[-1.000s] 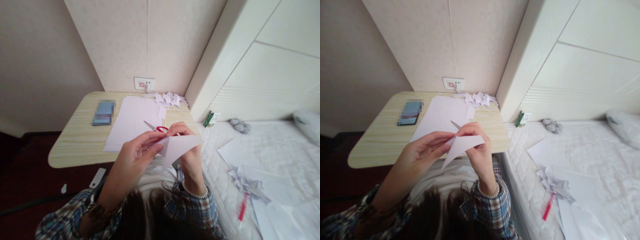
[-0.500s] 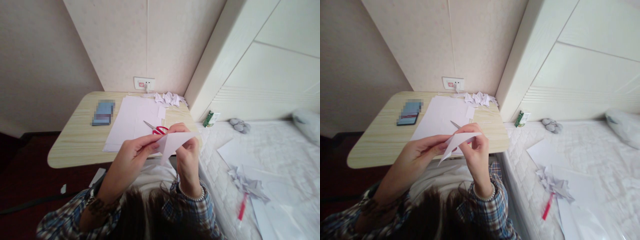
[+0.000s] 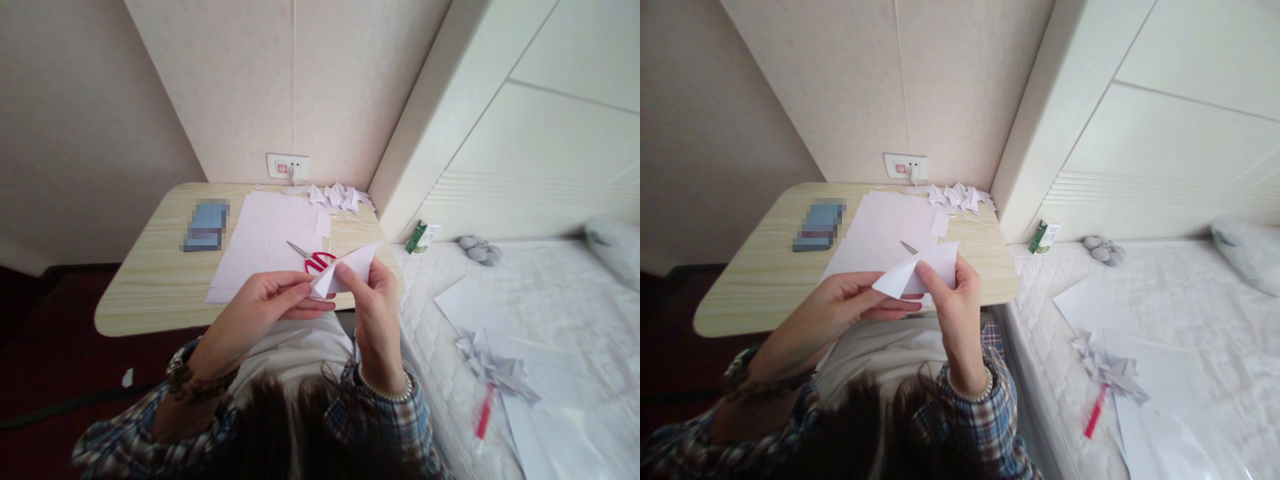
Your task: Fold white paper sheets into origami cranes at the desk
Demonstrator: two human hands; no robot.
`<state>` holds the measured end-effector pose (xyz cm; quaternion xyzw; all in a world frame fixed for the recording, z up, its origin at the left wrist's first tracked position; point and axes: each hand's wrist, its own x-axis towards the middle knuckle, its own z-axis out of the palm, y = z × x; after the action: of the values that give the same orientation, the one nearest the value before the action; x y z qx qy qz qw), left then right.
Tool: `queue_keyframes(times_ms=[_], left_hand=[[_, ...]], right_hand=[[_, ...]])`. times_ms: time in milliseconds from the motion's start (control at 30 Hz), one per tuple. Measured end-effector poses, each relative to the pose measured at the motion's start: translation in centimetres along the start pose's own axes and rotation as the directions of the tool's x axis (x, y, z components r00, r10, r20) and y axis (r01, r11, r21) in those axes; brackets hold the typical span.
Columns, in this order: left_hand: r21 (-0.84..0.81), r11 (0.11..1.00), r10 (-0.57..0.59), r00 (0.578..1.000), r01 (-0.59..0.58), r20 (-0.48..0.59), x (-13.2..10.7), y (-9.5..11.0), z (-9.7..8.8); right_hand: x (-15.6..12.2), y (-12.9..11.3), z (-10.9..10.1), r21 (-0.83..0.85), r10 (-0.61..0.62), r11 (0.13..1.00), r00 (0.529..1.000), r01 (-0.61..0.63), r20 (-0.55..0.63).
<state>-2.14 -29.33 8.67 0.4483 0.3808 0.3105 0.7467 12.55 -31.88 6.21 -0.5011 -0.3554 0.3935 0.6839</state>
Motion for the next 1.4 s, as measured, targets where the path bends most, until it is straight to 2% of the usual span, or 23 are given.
queue_keyframes(times_ms=[167,433,567,700,1000,1100,1267,1400], left_hand=[[0.068,0.998,0.014,1.0,-0.016,0.022,0.18,0.08,-0.35],[0.224,0.972,0.091,0.99,-0.065,-0.111,0.69,-0.06,-0.46],[0.162,0.98,0.143,0.98,-0.12,-0.141,0.68,-0.21,-0.44],[0.08,0.984,0.167,0.976,-0.157,-0.138,0.47,-0.18,-0.15],[-0.026,0.989,0.139,0.976,-0.145,-0.169,0.18,0.06,0.14],[-0.04,0.988,0.138,0.976,-0.146,-0.168,-0.03,0.21,0.22],[-0.039,0.991,0.118,0.98,-0.126,-0.162,0.03,-0.03,0.07],[-0.034,0.993,0.107,0.98,-0.114,-0.165,0.05,-0.14,0.1]], right_hand=[[0.06,-0.06,-0.2,-0.046,0.005,0.999,0.999,-0.003,0.039],[-0.14,-0.58,0.29,-0.11,-0.003,0.994,0.988,0.02,0.151],[0.2,-0.68,0.01,-0.226,-0.09,0.965,0.98,0.13,0.178],[0.42,-0.51,-0.37,-0.247,-0.212,0.938,0.967,0.243,0.145],[0.25,-0.67,-0.24,-0.278,-0.504,0.801,0.848,0.53,0.163],[0.19,-0.8,-0.17,-0.297,-0.535,0.767,0.823,0.569,0.192],[0.07,-0.68,-0.03,-0.305,-0.518,0.78,0.837,0.547,0.177],[0.08,-0.73,-0.1,-0.281,-0.573,0.756,0.805,0.591,0.152]])
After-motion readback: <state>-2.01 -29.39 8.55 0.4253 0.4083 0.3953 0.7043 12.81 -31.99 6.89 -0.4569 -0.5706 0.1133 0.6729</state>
